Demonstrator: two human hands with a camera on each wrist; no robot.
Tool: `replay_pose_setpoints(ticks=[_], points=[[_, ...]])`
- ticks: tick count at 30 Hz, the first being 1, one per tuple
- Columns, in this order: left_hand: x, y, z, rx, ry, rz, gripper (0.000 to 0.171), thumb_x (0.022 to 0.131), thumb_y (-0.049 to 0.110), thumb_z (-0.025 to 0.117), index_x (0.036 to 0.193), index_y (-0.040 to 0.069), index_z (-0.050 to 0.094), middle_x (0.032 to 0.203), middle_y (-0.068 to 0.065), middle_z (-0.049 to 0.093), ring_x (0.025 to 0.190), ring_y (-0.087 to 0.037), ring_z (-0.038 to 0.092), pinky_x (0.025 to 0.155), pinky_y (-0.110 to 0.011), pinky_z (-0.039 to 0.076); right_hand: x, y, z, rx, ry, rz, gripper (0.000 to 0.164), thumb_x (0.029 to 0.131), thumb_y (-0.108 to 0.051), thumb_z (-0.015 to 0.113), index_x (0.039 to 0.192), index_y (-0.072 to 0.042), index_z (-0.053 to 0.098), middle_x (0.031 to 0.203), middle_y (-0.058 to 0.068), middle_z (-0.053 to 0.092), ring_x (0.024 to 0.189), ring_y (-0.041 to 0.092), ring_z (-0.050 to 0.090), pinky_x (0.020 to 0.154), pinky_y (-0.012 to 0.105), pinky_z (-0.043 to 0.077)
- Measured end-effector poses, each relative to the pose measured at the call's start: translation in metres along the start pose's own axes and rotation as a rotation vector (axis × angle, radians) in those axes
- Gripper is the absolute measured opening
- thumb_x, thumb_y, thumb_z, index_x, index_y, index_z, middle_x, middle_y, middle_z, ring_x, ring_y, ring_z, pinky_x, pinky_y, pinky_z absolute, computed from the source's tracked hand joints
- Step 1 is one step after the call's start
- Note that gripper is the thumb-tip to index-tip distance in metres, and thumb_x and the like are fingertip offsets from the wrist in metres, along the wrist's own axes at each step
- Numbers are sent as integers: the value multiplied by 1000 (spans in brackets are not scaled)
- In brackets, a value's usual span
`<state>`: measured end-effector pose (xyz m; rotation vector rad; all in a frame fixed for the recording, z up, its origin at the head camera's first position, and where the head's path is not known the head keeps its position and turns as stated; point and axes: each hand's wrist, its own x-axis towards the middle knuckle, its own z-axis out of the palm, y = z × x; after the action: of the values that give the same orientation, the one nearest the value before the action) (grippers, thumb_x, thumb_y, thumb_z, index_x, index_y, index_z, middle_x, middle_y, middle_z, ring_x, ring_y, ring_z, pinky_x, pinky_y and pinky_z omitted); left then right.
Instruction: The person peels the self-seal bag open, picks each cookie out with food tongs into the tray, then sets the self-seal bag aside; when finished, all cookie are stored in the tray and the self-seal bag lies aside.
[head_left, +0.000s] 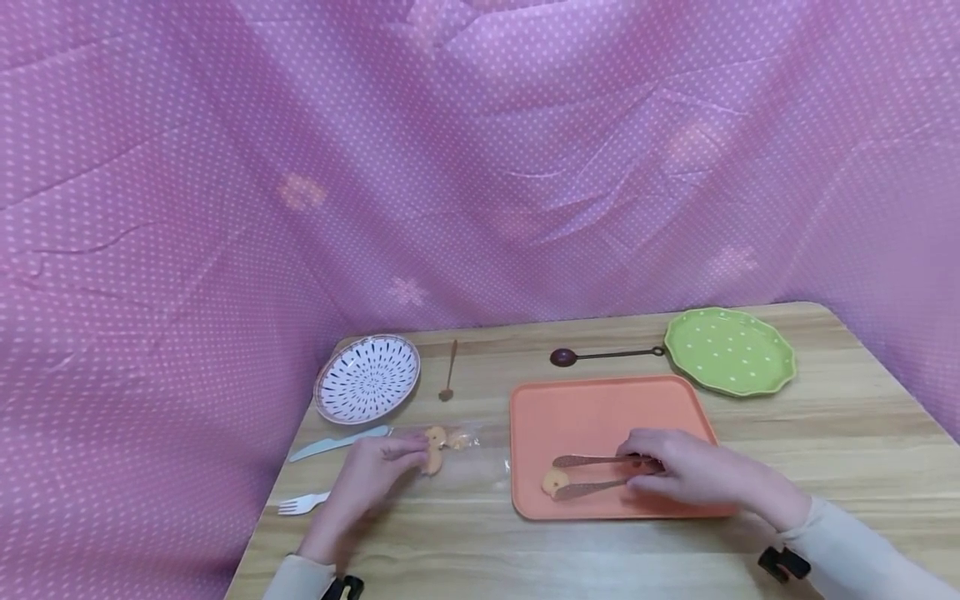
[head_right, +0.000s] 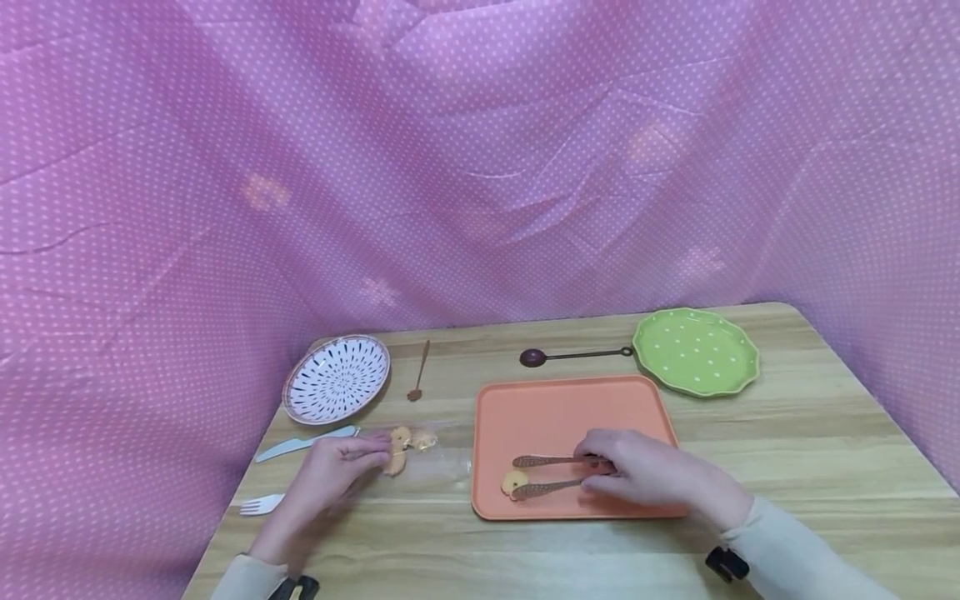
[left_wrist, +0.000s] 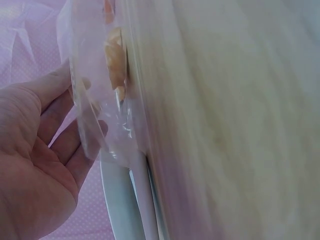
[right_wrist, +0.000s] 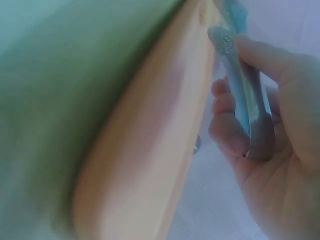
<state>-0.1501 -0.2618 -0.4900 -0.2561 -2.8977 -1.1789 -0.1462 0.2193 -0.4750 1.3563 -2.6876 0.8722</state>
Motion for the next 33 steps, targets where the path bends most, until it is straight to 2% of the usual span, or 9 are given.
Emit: replay_pose_setpoints(ticks=[3,7,11,15,19,24,27,30,33], points=[[0,1,0,2,-11,-18,18,84,31,81,101,28,80,117,12,77,115,-11,72,109,-38,54,6,3,-5,28,26,4,17,94,-26,73,108,-21,66,82,-14,57,69,-5,48,59,11,44],[-2,1,-1,-10,-4,-36,18,83,31,82,101,31,80,117,14,77,116,-9,72,111,-39,53,29,3,-3,-17,33,68,21,95,-33,72,109,-20,67,85,-18,58,71,-4,51,63,13,47],[-4,0,-3,-33,17,-35,17,83,28,83,100,30,80,115,13,77,114,-9,72,110,-37,53,62,-7,13,-60,-13,130,21,97,-40,67,107,-22,68,85,-21,54,73,-1,51,66,15,47],[-5,1,-5,-50,25,-21,17,83,25,83,100,27,81,114,10,78,112,-10,73,107,-35,55,93,-18,32,-61,-51,107,17,98,-37,66,103,-21,69,83,-17,54,71,-1,49,64,14,47],[-5,4,-8,-47,16,-16,16,84,26,82,100,25,81,115,10,78,111,-10,74,107,-36,55,115,-27,43,-72,-72,91,9,97,-32,67,97,-24,67,82,-16,56,71,-3,50,65,14,50],[-1,3,-10,-24,12,-13,20,83,35,81,101,28,80,116,12,77,112,-10,74,107,-37,55,133,-35,49,-125,-67,108,16,99,-38,65,98,-22,68,85,-13,60,72,-2,51,66,16,51],[2,3,-8,-41,-4,-18,21,83,38,81,102,30,80,117,13,77,114,-9,73,109,-38,54,141,-38,53,-147,-58,121,15,98,-36,66,91,-23,65,82,-10,59,69,0,49,62,16,48],[4,5,-6,-68,-17,-40,21,84,38,80,102,28,80,118,13,76,115,-10,72,112,-39,51,146,-39,58,-156,-66,137,16,96,-35,67,85,-24,62,81,-10,58,68,0,48,61,15,47],[5,8,-4,-92,-21,-67,20,84,34,81,103,26,80,117,12,77,116,-11,72,114,-40,49,149,-41,61,-153,-76,142,17,95,-36,69,90,-20,65,83,-8,61,68,0,50,60,14,48]])
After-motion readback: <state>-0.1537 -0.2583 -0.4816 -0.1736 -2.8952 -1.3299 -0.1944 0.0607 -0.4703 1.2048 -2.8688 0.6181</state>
